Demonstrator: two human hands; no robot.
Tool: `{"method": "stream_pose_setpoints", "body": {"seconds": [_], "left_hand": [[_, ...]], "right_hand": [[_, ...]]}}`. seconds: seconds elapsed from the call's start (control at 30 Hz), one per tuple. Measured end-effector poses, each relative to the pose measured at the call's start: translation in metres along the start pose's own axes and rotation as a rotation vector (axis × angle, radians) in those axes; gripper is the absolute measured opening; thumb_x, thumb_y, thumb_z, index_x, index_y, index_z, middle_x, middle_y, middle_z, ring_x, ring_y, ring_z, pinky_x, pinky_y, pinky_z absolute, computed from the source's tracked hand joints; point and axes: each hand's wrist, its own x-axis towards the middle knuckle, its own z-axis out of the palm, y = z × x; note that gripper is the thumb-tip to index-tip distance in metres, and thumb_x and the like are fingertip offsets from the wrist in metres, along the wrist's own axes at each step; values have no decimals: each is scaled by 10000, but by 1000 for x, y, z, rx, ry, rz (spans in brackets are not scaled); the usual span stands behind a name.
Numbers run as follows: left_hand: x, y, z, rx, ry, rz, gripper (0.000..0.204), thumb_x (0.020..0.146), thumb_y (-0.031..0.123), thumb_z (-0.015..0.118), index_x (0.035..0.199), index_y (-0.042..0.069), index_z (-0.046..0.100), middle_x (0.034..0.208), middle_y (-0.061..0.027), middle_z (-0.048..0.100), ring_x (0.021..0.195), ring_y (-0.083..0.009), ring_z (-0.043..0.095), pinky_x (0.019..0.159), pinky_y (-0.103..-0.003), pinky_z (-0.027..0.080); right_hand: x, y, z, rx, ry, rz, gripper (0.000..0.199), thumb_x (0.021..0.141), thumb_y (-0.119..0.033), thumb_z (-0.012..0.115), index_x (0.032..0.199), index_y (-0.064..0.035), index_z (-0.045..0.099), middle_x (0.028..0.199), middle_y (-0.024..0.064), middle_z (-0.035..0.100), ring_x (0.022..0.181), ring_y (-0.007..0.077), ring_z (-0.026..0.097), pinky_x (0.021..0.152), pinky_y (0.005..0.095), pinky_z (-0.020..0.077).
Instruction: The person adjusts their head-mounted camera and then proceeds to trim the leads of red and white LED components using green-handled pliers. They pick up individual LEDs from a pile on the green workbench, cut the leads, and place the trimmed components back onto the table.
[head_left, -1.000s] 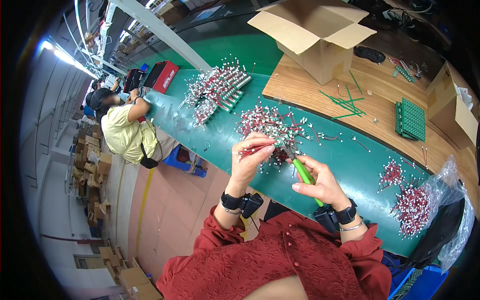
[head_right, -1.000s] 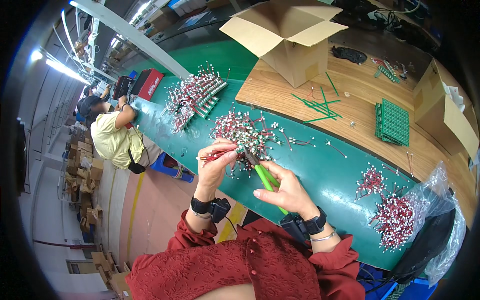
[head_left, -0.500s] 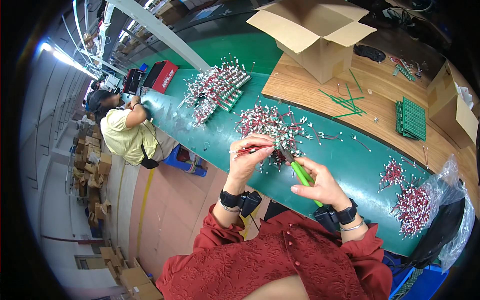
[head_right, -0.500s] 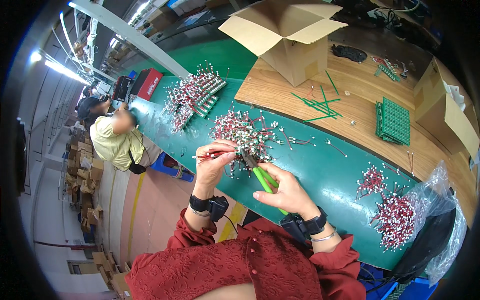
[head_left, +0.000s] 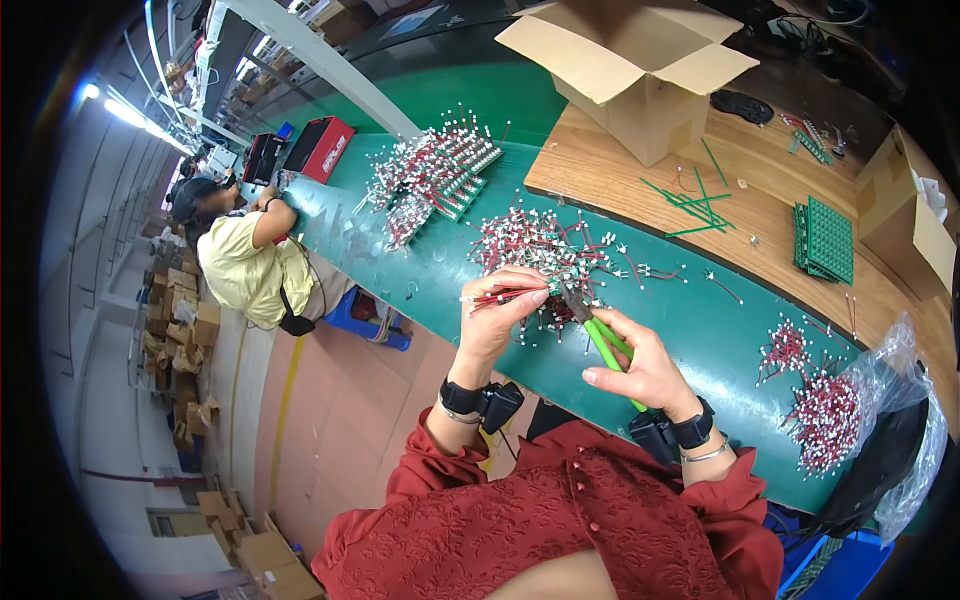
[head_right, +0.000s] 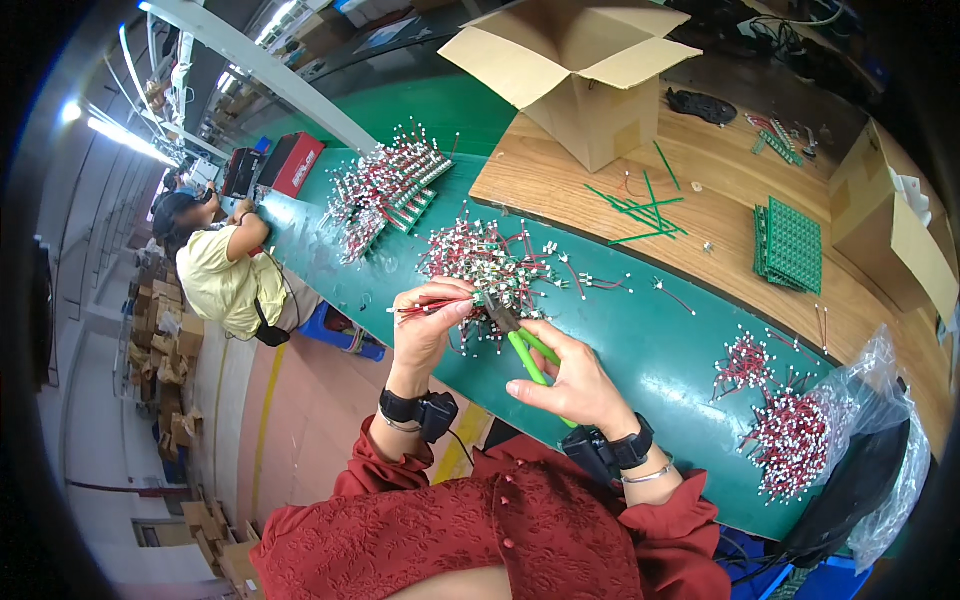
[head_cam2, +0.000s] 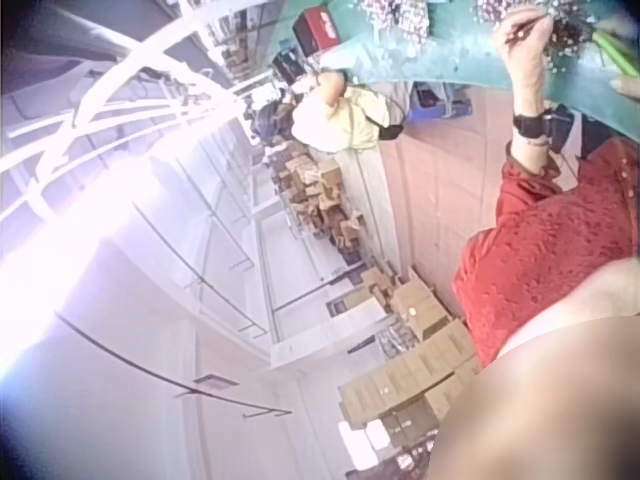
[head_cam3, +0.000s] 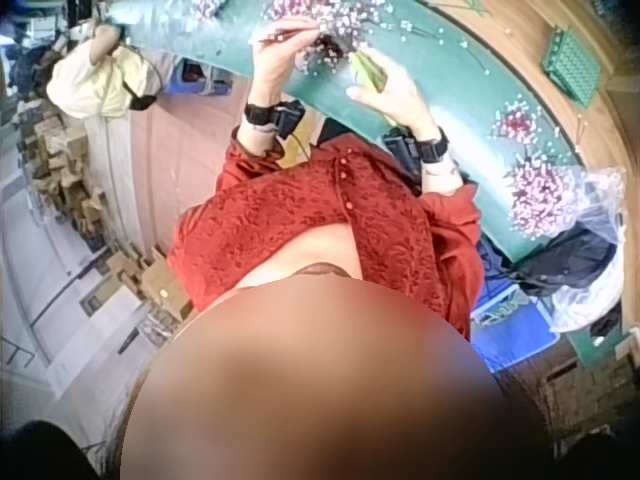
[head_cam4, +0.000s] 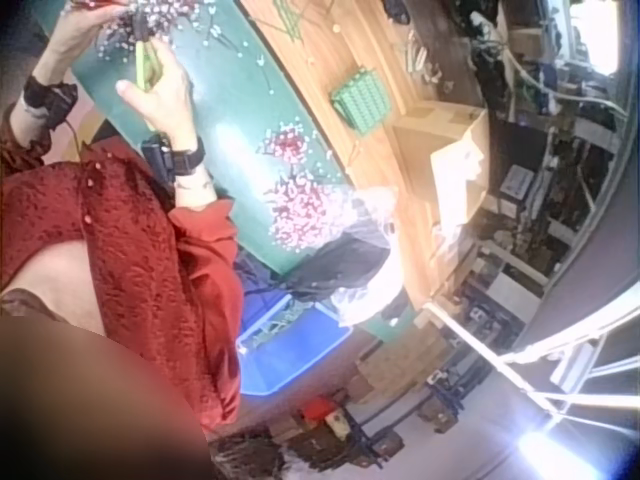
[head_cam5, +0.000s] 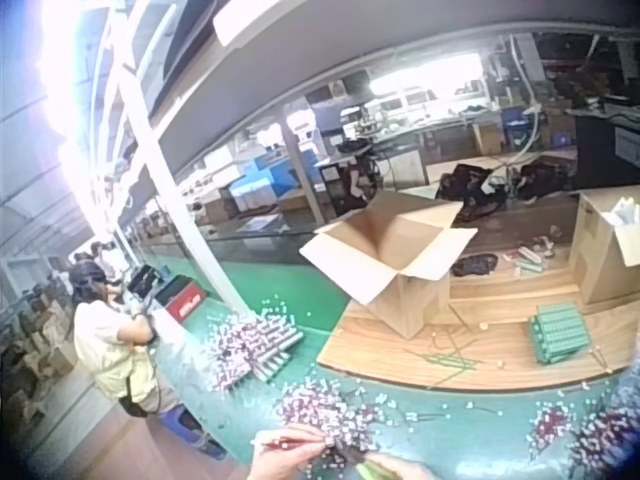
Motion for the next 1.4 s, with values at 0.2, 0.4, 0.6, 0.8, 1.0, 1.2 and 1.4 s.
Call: {"method": "stream_pose_setpoints", "body": {"seconds": [0.2,0.4,0.6,0.8,1.0,1.2,1.4], "left_hand": [[1,0,1,26,-17,22,153,680,-113,629,805,-27,649,867,-143,631,847,-208,588,786,-308,475],[1,1,-1,28,-33,85,129,693,-65,669,810,-10,667,868,-115,640,823,-177,595,751,-281,473],[1,-1,-2,28,-29,56,129,687,-66,670,804,-13,666,864,-118,642,820,-180,595,750,-280,473],[0,-2,-2,-24,-8,24,127,684,-74,664,795,-12,666,862,-118,641,825,-183,594,755,-279,472],[0,-5,-5,3,-27,48,133,684,-81,660,799,-15,663,873,-120,637,819,-180,591,749,-271,470],[-3,-12,-2,-567,208,-262,69,783,19,614,850,9,603,865,-96,602,689,-123,520,573,-250,394],[-5,-7,-9,-404,196,-123,146,781,-25,612,924,-4,592,856,-65,605,683,-105,525,585,-239,413]], "right_hand": [[0,4,1,118,-38,75,636,695,-205,739,1218,16,451,1009,16,501,898,85,466,782,233,415],[0,3,0,85,-55,68,627,701,-208,732,1219,8,451,998,12,498,889,82,463,774,230,412],[1,3,-2,249,-148,113,604,704,-202,726,1212,-4,463,992,5,505,870,81,465,775,223,405],[-1,2,3,-11,-13,49,589,700,-200,724,1194,0,474,962,18,524,839,82,471,734,230,416],[0,3,3,44,-51,87,579,701,-199,720,1188,0,479,967,19,526,842,86,474,732,238,426],[1,7,7,203,-26,51,562,695,-207,709,1181,-38,484,914,32,544,776,108,515,686,268,435],[2,-3,8,-752,251,5,595,657,-234,707,1185,-68,489,833,101,545,709,201,552,654,319,464]]}}
